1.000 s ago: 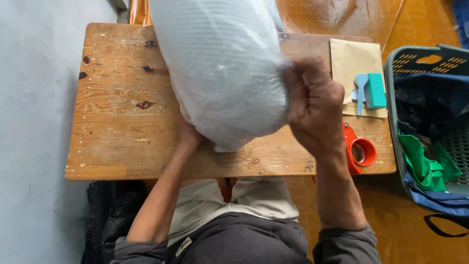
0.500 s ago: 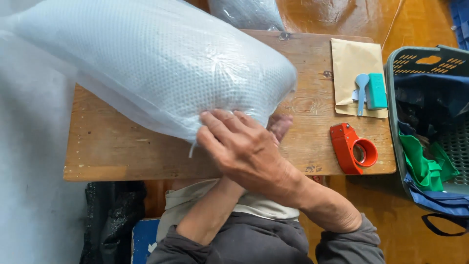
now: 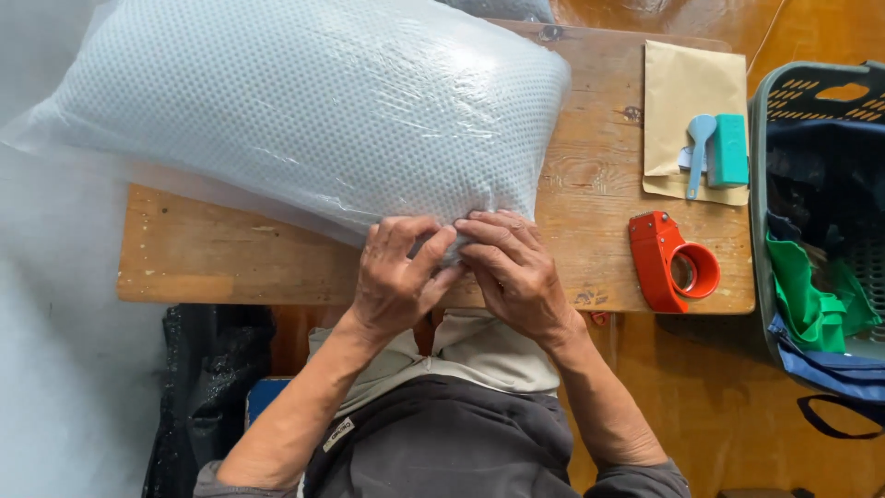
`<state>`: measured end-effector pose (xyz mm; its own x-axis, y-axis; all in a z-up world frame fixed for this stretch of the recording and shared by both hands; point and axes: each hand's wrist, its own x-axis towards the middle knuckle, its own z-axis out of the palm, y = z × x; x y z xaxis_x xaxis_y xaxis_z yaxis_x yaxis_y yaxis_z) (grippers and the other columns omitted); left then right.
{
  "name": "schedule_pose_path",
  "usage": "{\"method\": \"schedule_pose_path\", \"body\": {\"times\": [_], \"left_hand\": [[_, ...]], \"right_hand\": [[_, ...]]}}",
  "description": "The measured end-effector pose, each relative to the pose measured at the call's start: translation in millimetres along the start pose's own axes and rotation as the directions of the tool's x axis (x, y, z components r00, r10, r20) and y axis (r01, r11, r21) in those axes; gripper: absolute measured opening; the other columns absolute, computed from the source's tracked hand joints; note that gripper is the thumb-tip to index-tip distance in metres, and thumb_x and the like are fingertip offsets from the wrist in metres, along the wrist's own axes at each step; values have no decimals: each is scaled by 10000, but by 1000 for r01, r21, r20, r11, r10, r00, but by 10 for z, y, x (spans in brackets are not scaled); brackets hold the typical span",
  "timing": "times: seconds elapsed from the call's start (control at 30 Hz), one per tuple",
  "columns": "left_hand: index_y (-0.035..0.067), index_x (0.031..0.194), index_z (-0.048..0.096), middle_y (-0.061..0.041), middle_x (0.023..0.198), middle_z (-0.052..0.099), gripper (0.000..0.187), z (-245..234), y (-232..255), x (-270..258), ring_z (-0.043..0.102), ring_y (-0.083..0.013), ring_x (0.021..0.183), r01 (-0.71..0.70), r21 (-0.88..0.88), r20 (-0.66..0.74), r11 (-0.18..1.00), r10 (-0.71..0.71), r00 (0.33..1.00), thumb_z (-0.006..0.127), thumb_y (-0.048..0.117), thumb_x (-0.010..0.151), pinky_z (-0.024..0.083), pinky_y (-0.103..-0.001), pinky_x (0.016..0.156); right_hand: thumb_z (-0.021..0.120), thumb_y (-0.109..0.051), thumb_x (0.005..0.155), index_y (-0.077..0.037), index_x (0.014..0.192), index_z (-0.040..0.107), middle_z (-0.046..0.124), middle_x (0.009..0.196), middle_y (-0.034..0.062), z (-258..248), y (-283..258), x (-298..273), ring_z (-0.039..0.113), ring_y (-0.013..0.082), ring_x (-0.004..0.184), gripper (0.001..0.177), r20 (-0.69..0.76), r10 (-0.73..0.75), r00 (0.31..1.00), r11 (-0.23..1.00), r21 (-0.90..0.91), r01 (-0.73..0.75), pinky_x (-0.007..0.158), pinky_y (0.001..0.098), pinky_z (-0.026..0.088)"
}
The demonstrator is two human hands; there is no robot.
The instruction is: A person inserts a large white pillow into a clear plastic bag and uses a tape dispenser to seal the opening.
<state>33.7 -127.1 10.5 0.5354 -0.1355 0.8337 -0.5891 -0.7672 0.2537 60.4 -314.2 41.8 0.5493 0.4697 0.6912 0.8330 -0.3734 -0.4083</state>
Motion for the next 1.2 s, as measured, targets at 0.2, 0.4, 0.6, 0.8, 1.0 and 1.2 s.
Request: {"method": "schedule_pose_path", "body": {"times": [0.2,0.4,0.6,0.8,1.0,1.2], "left_hand": [[76,1059,747,-119,1034,676,195,76,-15,75,679,-284,870,-94,-86,34,992,97,995,720,112,869,508,-352,730],[43,1134,736,-143,1096,689,277,232,-30,69,695,-318,934,-8,-297,64,955,29,998,623,-5,886,571,-385,831],[125,997,683,-106,1216,644,319,582,33,-175,613,-288,1014,-85,-121,35,989,89,995,737,415,879,477,-389,846],[166,903,687,-55,1176,687,48,770,7,-164,634,-244,922,-103,-107,-59,989,97,994,669,190,941,456,-364,809],[176,963,741,-35,1231,695,200,853,42,-153,656,-212,982,-124,-210,10,970,129,992,555,159,1035,410,-305,853],[162,924,725,-34,1209,700,229,813,72,-172,678,-189,966,-156,-197,39,968,167,985,537,169,1055,410,-309,893]], "right_hand": [[817,-117,866,-26,1041,718,706,1267,169,-74,129,-192,669,391,1189,221,-16,58,998,998,39,-57,1071,495,487],[793,-99,881,-62,1070,713,656,1370,170,-44,280,-305,620,389,1275,208,-33,27,999,980,-197,-33,1194,549,321],[788,-61,873,-82,1095,710,626,1409,173,-52,345,-441,581,404,1321,236,-66,42,997,968,-245,-57,1201,579,298],[941,-203,784,-104,1405,564,98,1674,255,-56,132,-788,146,464,1565,734,-224,353,908,910,-144,-389,1256,625,227],[762,-100,934,-50,1329,475,550,1331,115,385,244,-1212,632,213,1192,491,-341,886,315,456,760,-463,927,365,616],[681,-235,998,-38,968,603,744,909,195,429,253,-817,777,304,802,214,46,976,215,18,957,-288,648,385,673]]}}
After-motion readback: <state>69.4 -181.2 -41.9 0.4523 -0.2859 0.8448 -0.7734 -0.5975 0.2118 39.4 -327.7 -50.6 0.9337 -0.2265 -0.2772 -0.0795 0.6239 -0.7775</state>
